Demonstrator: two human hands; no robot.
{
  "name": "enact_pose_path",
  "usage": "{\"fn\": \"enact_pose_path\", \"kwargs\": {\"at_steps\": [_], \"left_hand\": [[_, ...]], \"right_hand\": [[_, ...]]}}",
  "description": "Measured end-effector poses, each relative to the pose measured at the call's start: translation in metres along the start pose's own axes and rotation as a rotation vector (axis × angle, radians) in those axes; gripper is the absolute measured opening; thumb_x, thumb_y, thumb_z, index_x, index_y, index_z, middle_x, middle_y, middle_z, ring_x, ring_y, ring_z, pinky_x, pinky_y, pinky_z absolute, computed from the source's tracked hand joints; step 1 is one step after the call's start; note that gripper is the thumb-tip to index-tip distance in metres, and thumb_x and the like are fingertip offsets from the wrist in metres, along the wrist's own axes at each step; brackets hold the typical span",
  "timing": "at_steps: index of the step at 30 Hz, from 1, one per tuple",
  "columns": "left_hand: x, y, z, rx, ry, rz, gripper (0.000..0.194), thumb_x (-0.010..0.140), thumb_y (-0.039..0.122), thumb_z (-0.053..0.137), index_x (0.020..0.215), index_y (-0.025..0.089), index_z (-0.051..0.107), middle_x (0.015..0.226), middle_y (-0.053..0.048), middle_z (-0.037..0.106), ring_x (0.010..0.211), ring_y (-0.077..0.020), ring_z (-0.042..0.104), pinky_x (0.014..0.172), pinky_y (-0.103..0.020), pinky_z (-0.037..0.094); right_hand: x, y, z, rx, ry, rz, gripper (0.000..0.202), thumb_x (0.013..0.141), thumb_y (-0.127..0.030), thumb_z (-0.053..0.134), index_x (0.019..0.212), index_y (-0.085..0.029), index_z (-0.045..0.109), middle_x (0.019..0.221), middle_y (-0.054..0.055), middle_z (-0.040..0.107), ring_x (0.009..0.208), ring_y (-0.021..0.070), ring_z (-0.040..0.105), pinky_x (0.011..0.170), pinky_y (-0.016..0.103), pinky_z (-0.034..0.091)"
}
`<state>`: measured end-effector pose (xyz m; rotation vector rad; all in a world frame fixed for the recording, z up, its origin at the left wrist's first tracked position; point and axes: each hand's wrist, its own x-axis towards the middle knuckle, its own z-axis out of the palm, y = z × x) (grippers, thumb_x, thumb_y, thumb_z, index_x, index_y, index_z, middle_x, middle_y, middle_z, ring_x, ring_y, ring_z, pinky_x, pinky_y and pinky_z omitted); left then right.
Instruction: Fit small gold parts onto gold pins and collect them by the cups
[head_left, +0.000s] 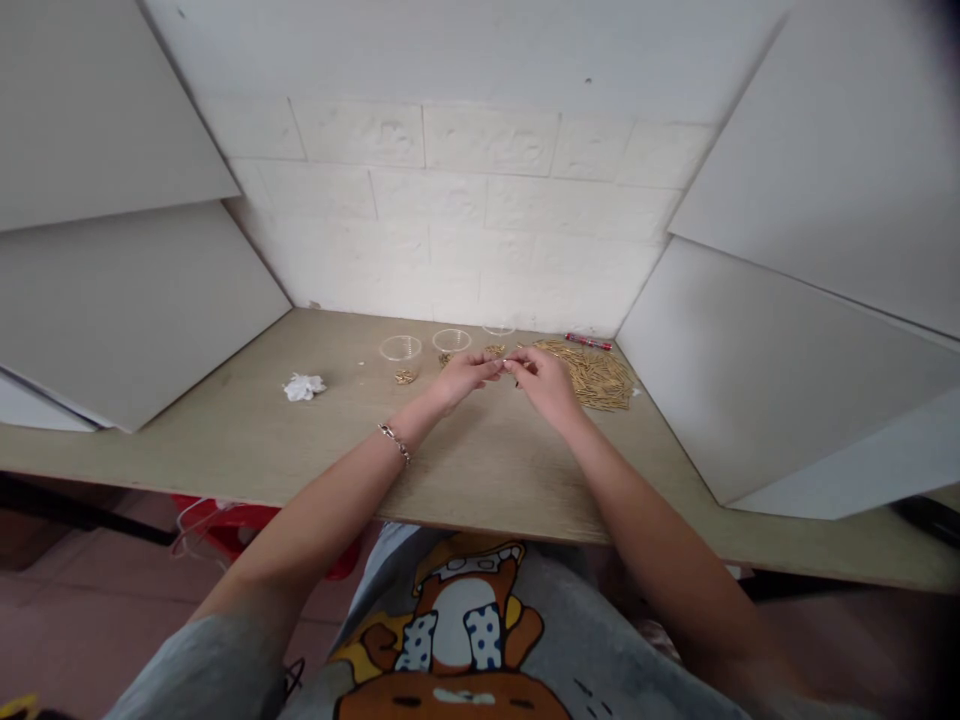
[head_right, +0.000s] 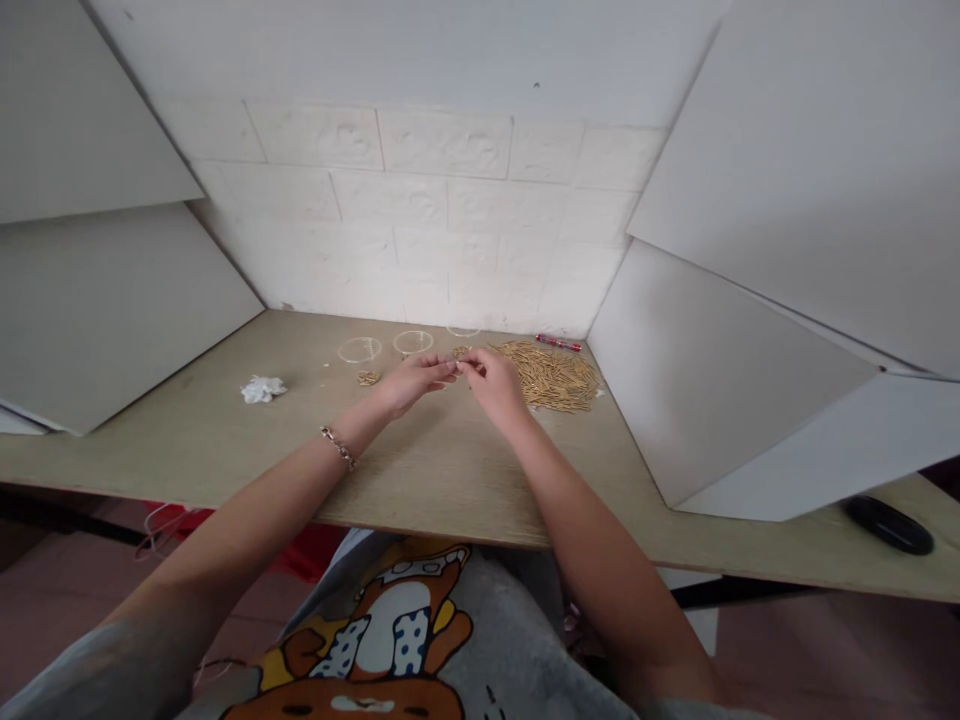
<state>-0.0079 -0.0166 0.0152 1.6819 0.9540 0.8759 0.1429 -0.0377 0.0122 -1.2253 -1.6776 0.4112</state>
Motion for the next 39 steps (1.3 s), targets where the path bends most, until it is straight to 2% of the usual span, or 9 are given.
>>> {"fn": "enact_pose_path", "kwargs": {"at_steps": [8,14,19,25,29,39], "left_hand": [[-0.0004,0.0017,-0.0006,0.061,0.034,0.043,0.018,0.077,0.030,0.050,0.081,0.016,0.060,0.083,-0.005,0.064,0.073,-0.0112,0.055,0.065,-0.025,0.043],[-0.0002,0.0035,-0.0005,0.117,0.037,0.126,0.018,0.077,0.028,0.050,0.077,0.014,0.060,0.078,-0.003,0.064,0.071,-0.0109,0.054,0.070,-0.026,0.043],[-0.0012,0.0059,-0.0008,0.279,0.101,0.146,0.019,0.078,0.028,0.049,0.079,0.014,0.062,0.077,-0.003,0.064,0.072,-0.0127,0.056,0.071,-0.027,0.043],[-0.0011,0.0049,-0.0011,0.474,0.183,0.251,0.018,0.079,0.027,0.049,0.080,0.016,0.064,0.078,-0.002,0.066,0.074,-0.0141,0.057,0.072,-0.027,0.043],[-0.0024,0.0058,-0.0005,0.503,0.189,0.287,0.018,0.080,0.025,0.049,0.081,0.016,0.064,0.080,-0.002,0.066,0.076,-0.0141,0.057,0.073,-0.026,0.042],[-0.0039,0.0071,0.0014,0.530,0.217,0.262,0.017,0.079,0.024,0.050,0.079,0.016,0.065,0.078,-0.002,0.066,0.073,-0.0138,0.058,0.070,-0.025,0.042]], "right_hand": [[0.0011,-0.0001,-0.0004,-0.074,0.018,-0.015,0.010,0.070,-0.024,0.056,0.073,-0.018,0.064,0.075,0.003,0.065,0.060,0.0124,0.055,0.058,0.027,0.043],[0.0015,0.0002,-0.0001,-0.086,0.015,-0.021,0.008,0.070,-0.023,0.058,0.072,-0.019,0.064,0.074,0.002,0.065,0.059,0.0123,0.054,0.058,0.027,0.043],[0.0016,0.0010,-0.0009,-0.154,0.007,-0.091,0.008,0.071,-0.019,0.057,0.073,-0.018,0.065,0.073,0.003,0.064,0.061,0.0128,0.055,0.060,0.027,0.043],[0.0009,0.0030,-0.0012,-0.212,0.016,-0.194,0.009,0.072,-0.017,0.056,0.074,-0.018,0.065,0.072,0.003,0.064,0.066,0.0141,0.055,0.063,0.027,0.042],[0.0007,0.0034,-0.0012,-0.190,0.014,-0.183,0.010,0.073,-0.017,0.055,0.076,-0.017,0.065,0.072,0.003,0.063,0.066,0.0139,0.055,0.062,0.027,0.041],[-0.0007,0.0026,-0.0020,-0.186,-0.024,-0.120,0.010,0.073,-0.019,0.056,0.076,-0.016,0.066,0.071,0.003,0.064,0.063,0.0126,0.053,0.060,0.025,0.040]]}}
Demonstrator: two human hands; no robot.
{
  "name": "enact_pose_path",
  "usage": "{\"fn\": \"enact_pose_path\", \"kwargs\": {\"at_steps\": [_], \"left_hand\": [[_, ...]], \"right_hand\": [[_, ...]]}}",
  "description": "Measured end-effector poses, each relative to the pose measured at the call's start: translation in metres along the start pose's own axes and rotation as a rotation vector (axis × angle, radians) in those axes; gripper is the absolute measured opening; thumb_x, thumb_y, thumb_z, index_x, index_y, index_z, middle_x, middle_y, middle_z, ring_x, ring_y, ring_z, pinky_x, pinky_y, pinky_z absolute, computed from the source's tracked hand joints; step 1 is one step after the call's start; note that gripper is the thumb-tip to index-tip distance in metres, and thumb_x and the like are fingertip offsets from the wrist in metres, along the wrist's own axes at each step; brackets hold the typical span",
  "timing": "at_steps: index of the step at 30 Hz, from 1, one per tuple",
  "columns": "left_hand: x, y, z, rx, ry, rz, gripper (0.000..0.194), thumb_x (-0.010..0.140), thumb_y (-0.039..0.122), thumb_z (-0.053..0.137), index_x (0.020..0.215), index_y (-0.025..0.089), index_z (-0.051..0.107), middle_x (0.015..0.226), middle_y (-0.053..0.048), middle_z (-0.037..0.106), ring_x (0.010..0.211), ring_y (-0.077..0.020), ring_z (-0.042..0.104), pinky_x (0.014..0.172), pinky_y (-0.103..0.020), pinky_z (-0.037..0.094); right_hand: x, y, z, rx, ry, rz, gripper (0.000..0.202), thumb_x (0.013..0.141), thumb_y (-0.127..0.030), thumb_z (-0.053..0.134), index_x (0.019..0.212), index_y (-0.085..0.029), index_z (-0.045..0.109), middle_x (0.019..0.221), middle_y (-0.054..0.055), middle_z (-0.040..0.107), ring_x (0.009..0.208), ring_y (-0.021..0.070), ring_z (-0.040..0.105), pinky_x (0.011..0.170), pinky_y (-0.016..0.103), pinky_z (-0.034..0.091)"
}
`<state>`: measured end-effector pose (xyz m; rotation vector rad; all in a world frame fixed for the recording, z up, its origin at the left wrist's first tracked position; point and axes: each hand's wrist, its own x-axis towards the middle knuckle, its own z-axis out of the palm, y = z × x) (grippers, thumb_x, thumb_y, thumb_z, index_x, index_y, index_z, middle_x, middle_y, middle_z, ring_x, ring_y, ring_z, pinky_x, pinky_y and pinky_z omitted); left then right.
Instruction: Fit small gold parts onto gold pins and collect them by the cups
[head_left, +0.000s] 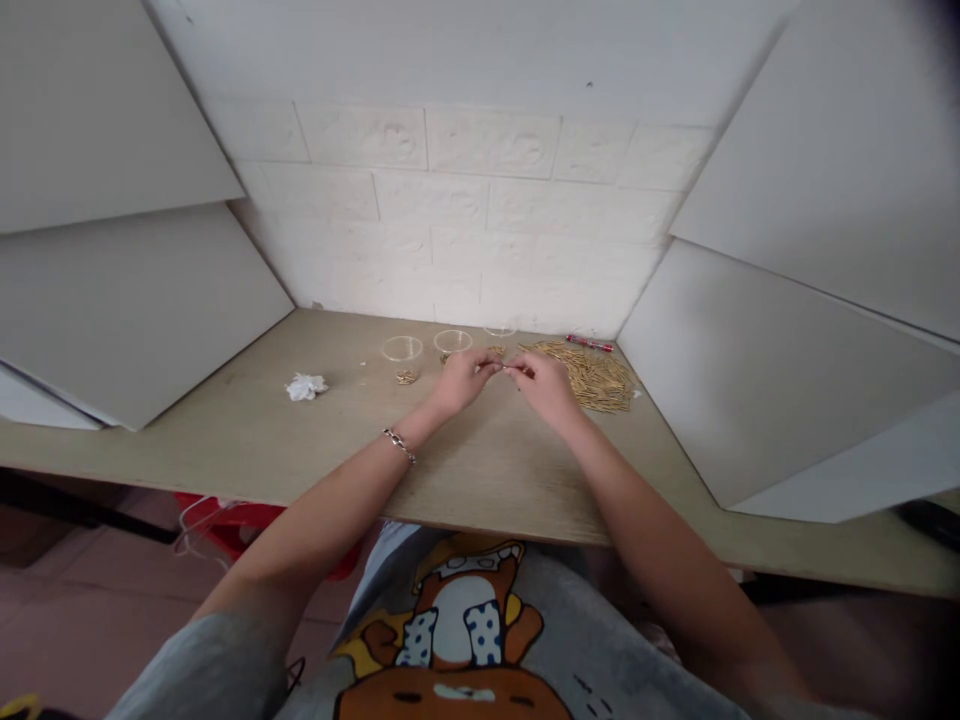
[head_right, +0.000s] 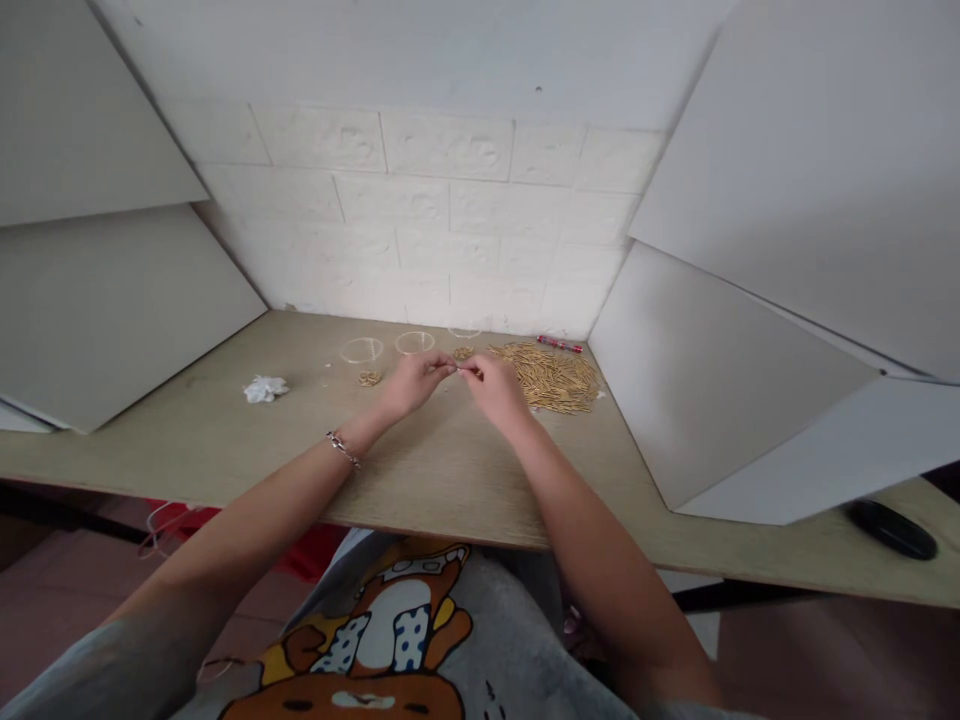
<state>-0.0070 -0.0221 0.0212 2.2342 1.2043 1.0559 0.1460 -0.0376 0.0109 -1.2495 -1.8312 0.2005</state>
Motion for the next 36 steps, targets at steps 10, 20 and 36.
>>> {"fn": "enact_pose_path", "kwargs": {"at_steps": [10,20,36], "left_hand": [[0.000,0.000,0.002,0.130,0.055,0.091,0.016,0.081,0.024,0.051,0.079,0.017,0.065,0.081,-0.003,0.068,0.075,-0.0143,0.060,0.078,-0.030,0.038],[0.000,-0.005,0.005,0.222,0.026,0.140,0.019,0.084,0.027,0.047,0.082,0.018,0.064,0.086,-0.002,0.068,0.081,-0.0149,0.059,0.083,-0.034,0.033],[0.000,-0.010,0.005,0.360,-0.027,0.304,0.024,0.087,0.026,0.040,0.083,0.019,0.062,0.085,-0.002,0.067,0.082,-0.0162,0.057,0.081,-0.033,0.031]], "right_hand": [[0.001,-0.002,0.000,0.148,-0.060,0.211,0.015,0.072,-0.027,0.055,0.074,-0.016,0.065,0.066,0.002,0.063,0.060,0.0134,0.054,0.058,0.025,0.039],[0.002,-0.003,-0.004,0.273,-0.176,0.314,0.016,0.072,-0.029,0.053,0.067,-0.016,0.062,0.054,-0.001,0.056,0.049,0.0124,0.055,0.052,0.024,0.039],[0.000,0.003,-0.001,0.452,-0.264,0.443,0.019,0.072,-0.030,0.052,0.060,-0.016,0.054,0.056,-0.001,0.052,0.049,0.0102,0.050,0.053,0.026,0.042]]}}
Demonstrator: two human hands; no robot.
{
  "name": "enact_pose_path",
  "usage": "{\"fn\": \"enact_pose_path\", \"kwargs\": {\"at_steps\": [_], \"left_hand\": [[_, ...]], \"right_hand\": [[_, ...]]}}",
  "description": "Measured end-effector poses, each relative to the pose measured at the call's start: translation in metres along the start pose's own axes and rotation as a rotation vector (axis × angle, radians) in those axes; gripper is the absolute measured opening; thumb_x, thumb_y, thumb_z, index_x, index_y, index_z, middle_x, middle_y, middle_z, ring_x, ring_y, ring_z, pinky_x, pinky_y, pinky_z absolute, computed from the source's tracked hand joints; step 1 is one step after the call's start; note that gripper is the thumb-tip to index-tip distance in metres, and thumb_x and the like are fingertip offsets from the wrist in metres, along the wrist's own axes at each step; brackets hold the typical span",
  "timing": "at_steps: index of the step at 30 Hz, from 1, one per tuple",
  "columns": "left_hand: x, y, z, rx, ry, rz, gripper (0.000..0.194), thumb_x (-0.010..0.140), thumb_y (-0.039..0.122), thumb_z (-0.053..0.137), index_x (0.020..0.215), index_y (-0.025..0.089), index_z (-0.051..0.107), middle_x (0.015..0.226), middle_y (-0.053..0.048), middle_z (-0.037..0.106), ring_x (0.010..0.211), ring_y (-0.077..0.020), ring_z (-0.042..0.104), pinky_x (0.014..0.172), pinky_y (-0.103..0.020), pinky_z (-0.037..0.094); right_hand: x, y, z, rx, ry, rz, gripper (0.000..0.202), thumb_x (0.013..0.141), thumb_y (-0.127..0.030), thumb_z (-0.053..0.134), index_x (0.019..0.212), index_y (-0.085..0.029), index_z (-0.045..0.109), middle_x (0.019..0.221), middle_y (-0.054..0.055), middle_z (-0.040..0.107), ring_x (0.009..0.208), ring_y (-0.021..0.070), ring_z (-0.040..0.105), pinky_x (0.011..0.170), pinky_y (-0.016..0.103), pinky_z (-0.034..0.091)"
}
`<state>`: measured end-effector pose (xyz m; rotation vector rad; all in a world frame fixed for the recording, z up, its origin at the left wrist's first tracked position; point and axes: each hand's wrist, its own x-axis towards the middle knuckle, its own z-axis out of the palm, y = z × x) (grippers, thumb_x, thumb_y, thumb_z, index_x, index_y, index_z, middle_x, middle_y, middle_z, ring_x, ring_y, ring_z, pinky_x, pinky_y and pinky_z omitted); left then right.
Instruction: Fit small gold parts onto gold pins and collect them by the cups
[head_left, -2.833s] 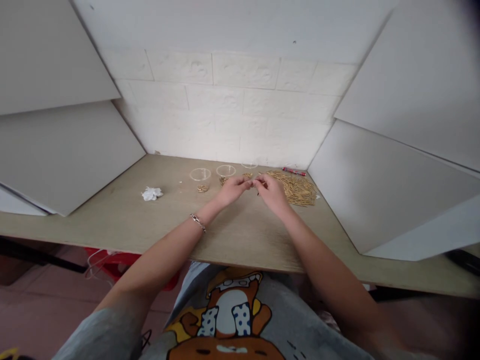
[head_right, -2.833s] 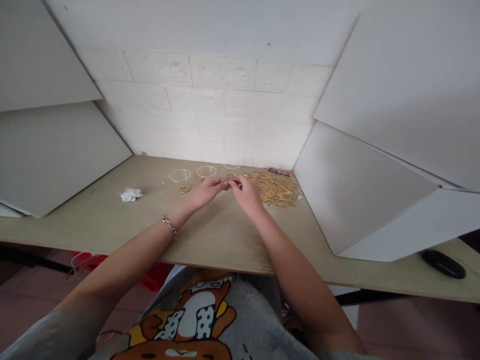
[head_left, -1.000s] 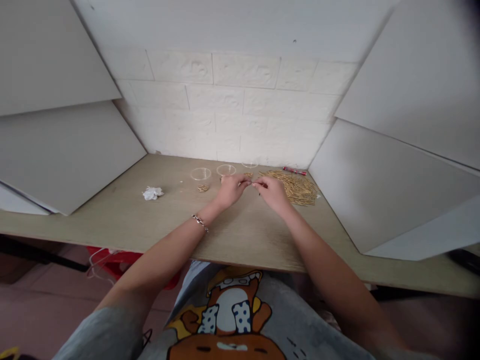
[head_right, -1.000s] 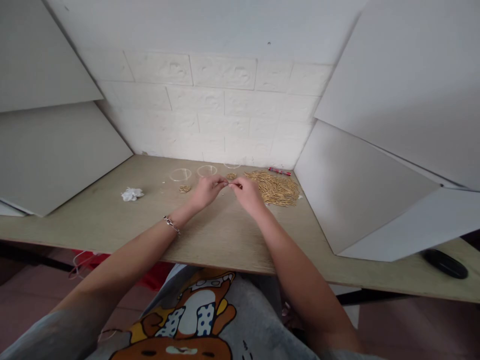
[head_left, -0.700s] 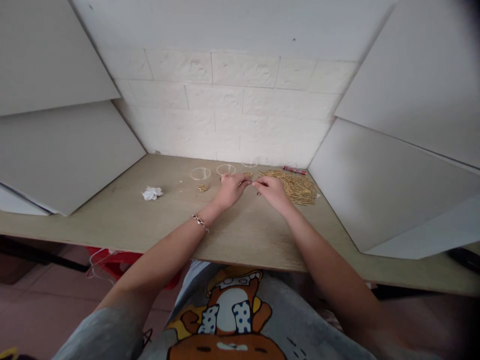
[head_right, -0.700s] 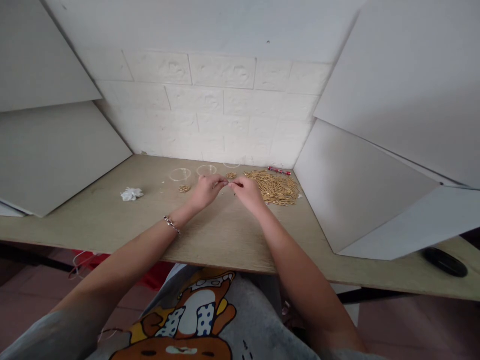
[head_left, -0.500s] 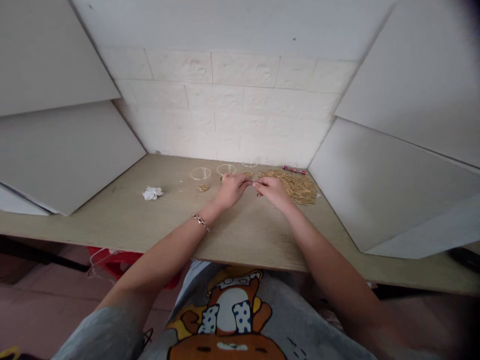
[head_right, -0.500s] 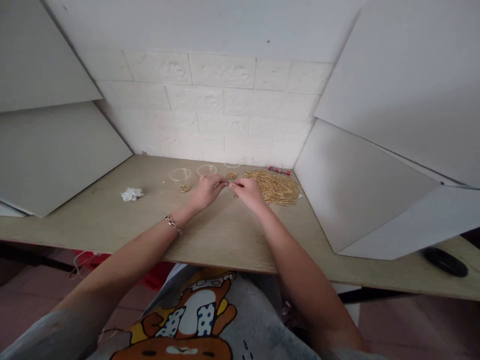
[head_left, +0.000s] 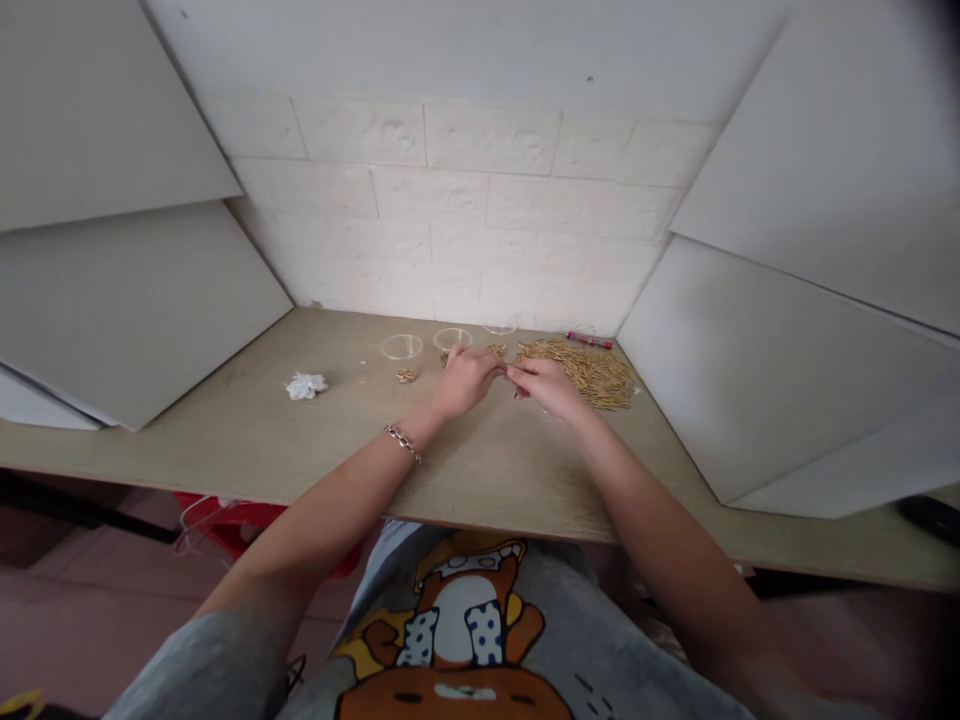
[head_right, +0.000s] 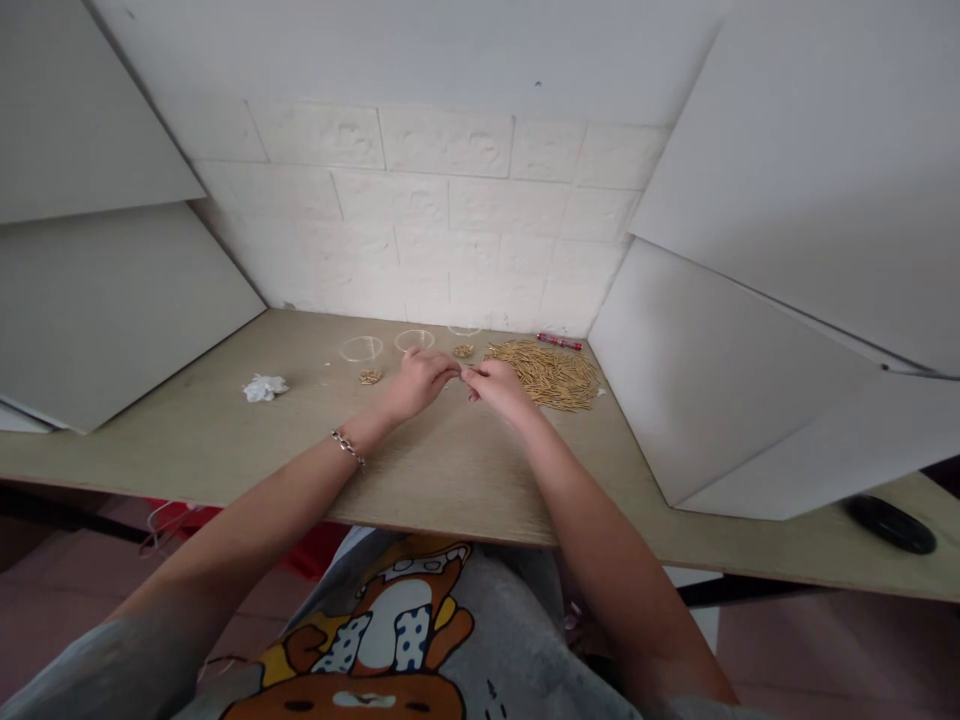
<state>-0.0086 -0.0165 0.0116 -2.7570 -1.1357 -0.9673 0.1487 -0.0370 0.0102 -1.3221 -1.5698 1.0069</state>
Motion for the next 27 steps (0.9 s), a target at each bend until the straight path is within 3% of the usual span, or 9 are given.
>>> {"fn": "enact_pose_path", "kwargs": {"at_steps": [4,18,27], "left_hand": [[-0.0005,0.0005,-0.0003,0.039,-0.002,0.034,0.024,0.088,0.026,0.039,0.082,0.018,0.062,0.084,-0.002,0.066,0.082,-0.0157,0.057,0.083,-0.033,0.030],[-0.0009,0.0046,-0.0004,-0.006,0.005,-0.052,0.024,0.087,0.028,0.040,0.085,0.019,0.062,0.087,-0.002,0.067,0.083,-0.0155,0.057,0.084,-0.033,0.029],[-0.0005,0.0090,-0.0016,-0.016,0.047,-0.080,0.025,0.088,0.028,0.039,0.082,0.020,0.062,0.085,0.000,0.067,0.083,-0.0144,0.056,0.084,-0.033,0.029]], "right_hand": [[-0.0010,-0.0002,0.0006,0.005,0.003,0.001,0.020,0.073,-0.030,0.051,0.058,-0.016,0.052,0.056,-0.001,0.052,0.049,0.0101,0.050,0.053,0.026,0.042],[0.0038,0.0039,0.0021,-0.121,0.056,-0.067,0.029,0.078,-0.039,0.045,0.063,-0.016,0.056,0.045,-0.001,0.050,0.044,0.0115,0.050,0.049,0.024,0.040],[-0.0001,-0.0007,0.0061,-0.099,0.103,-0.119,0.039,0.081,-0.047,0.038,0.058,-0.018,0.050,0.042,-0.002,0.046,0.040,0.0103,0.045,0.046,0.023,0.035]]}}
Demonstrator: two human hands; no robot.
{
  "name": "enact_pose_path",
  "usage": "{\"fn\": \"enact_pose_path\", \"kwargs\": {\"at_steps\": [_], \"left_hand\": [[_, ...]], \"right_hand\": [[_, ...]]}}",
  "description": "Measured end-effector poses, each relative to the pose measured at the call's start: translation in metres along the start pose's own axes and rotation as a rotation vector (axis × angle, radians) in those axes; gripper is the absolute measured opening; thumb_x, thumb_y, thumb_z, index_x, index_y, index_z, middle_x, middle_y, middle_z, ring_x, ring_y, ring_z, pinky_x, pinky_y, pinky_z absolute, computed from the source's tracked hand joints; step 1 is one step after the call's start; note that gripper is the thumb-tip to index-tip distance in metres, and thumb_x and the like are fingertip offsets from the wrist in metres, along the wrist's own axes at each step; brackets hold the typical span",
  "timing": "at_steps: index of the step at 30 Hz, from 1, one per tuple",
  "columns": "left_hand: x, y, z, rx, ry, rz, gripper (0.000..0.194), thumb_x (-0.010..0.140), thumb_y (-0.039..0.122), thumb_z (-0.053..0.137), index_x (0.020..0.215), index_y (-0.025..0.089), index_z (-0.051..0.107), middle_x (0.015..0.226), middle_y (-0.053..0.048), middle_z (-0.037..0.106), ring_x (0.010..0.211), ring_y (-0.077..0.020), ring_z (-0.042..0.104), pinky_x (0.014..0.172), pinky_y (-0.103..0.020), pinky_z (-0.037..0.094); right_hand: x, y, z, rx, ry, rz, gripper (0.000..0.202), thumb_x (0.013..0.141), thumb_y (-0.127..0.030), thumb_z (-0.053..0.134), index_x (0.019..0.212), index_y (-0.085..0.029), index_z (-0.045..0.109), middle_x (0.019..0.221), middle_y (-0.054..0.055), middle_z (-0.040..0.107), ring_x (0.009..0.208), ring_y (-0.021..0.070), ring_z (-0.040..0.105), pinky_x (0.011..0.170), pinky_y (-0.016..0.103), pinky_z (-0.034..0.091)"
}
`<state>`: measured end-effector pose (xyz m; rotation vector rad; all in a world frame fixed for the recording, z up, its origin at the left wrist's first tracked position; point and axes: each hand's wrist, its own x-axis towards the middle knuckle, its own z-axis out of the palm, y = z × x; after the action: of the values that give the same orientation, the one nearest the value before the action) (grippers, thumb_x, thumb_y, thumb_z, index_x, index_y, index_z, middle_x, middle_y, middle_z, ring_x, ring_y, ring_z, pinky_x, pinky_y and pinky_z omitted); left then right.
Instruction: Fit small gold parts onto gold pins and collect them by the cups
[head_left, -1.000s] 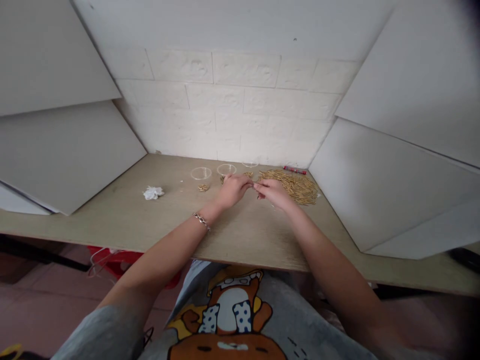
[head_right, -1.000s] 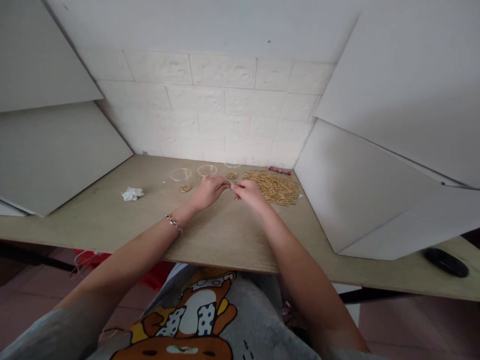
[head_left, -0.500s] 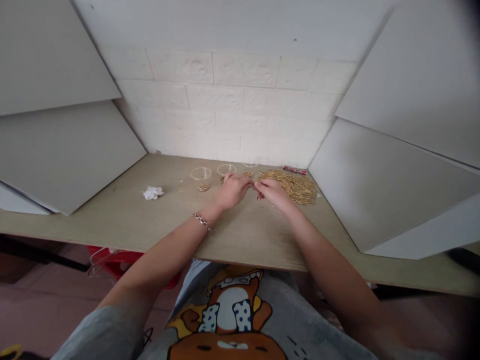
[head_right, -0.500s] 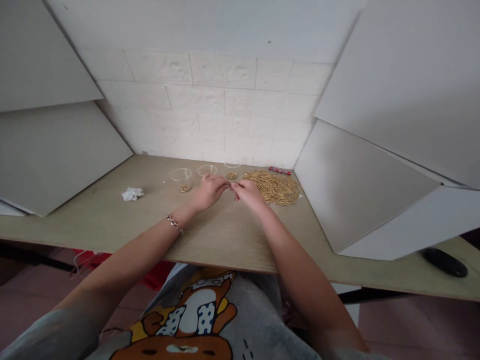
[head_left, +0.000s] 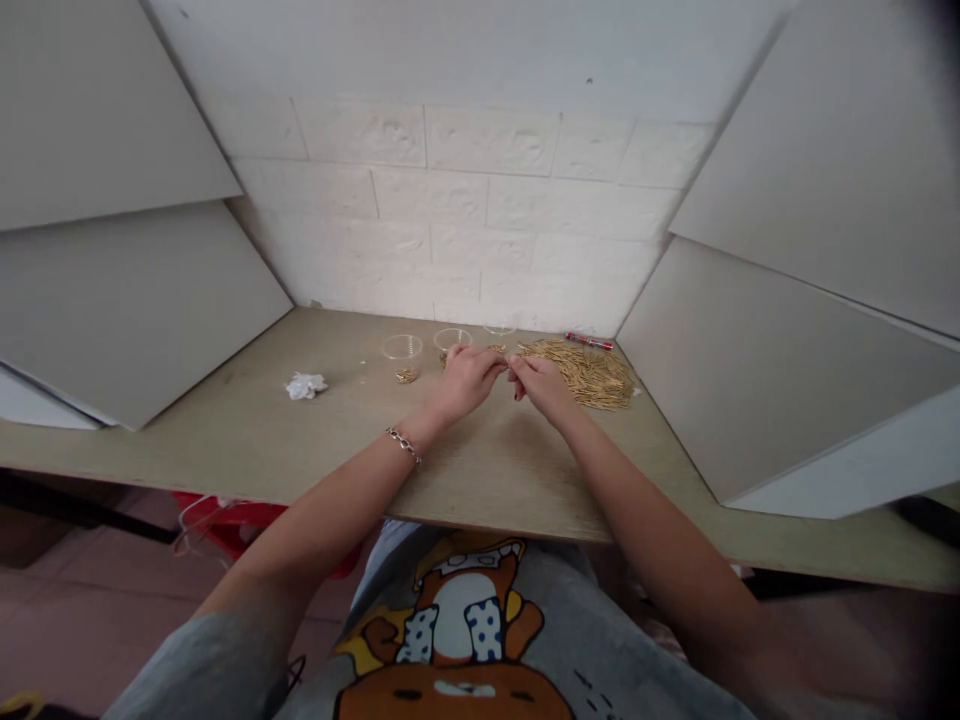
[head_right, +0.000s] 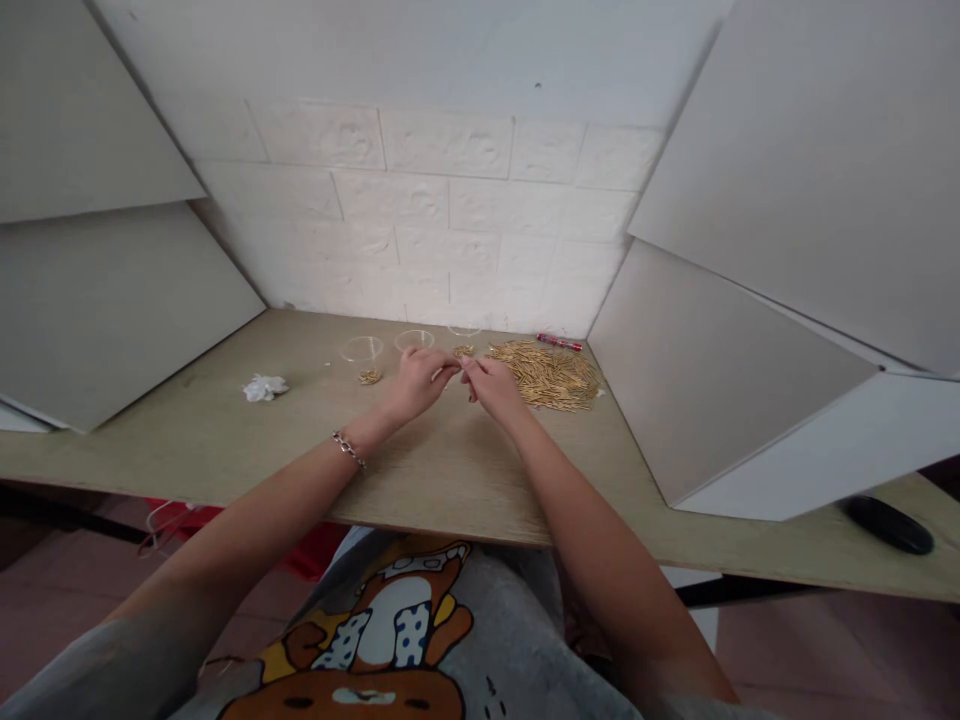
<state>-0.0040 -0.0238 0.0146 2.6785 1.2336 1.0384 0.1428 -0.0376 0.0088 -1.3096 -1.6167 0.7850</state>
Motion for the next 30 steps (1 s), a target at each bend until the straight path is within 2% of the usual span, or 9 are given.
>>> {"fn": "enact_pose_path", "kwargs": {"at_steps": [8,15,19,23,30], "left_hand": [[0.000,0.002,-0.001,0.000,0.025,0.011,0.023,0.087,0.028,0.041,0.085,0.019,0.062,0.087,-0.002,0.067,0.084,-0.0149,0.057,0.084,-0.034,0.029],[0.000,0.000,0.000,-0.018,0.044,0.022,0.024,0.087,0.029,0.041,0.085,0.018,0.062,0.088,-0.003,0.067,0.084,-0.0145,0.057,0.085,-0.033,0.029],[0.000,-0.001,0.000,-0.028,0.062,0.019,0.022,0.086,0.028,0.042,0.084,0.018,0.062,0.087,-0.003,0.067,0.083,-0.0146,0.057,0.082,-0.033,0.031],[0.002,-0.002,-0.001,-0.072,0.077,-0.032,0.019,0.084,0.027,0.046,0.086,0.017,0.062,0.088,-0.004,0.067,0.083,-0.0153,0.058,0.080,-0.032,0.035],[0.003,-0.003,-0.001,-0.094,0.081,-0.097,0.020,0.083,0.027,0.048,0.089,0.018,0.063,0.088,-0.006,0.067,0.083,-0.0164,0.058,0.079,-0.032,0.038]], "right_hand": [[-0.001,-0.001,0.001,-0.031,0.030,-0.009,0.048,0.080,-0.057,0.033,0.050,-0.020,0.037,0.041,-0.003,0.040,0.040,0.0109,0.043,0.045,0.024,0.033],[0.001,0.001,0.002,-0.003,0.009,-0.023,0.036,0.081,-0.048,0.033,0.058,-0.021,0.037,0.046,-0.004,0.041,0.045,0.0111,0.044,0.049,0.024,0.034],[0.002,-0.004,0.000,0.000,0.012,-0.028,0.027,0.080,-0.039,0.035,0.060,-0.020,0.039,0.050,-0.004,0.044,0.051,0.0109,0.046,0.053,0.023,0.036],[0.005,-0.006,-0.004,0.076,0.079,-0.042,0.015,0.072,-0.034,0.045,0.068,-0.020,0.046,0.059,-0.004,0.047,0.053,0.0099,0.045,0.054,0.023,0.037],[0.003,-0.013,-0.009,-0.008,0.084,-0.111,0.016,0.066,-0.031,0.055,0.070,-0.016,0.059,0.066,0.001,0.059,0.061,0.0122,0.050,0.059,0.025,0.038]]}}
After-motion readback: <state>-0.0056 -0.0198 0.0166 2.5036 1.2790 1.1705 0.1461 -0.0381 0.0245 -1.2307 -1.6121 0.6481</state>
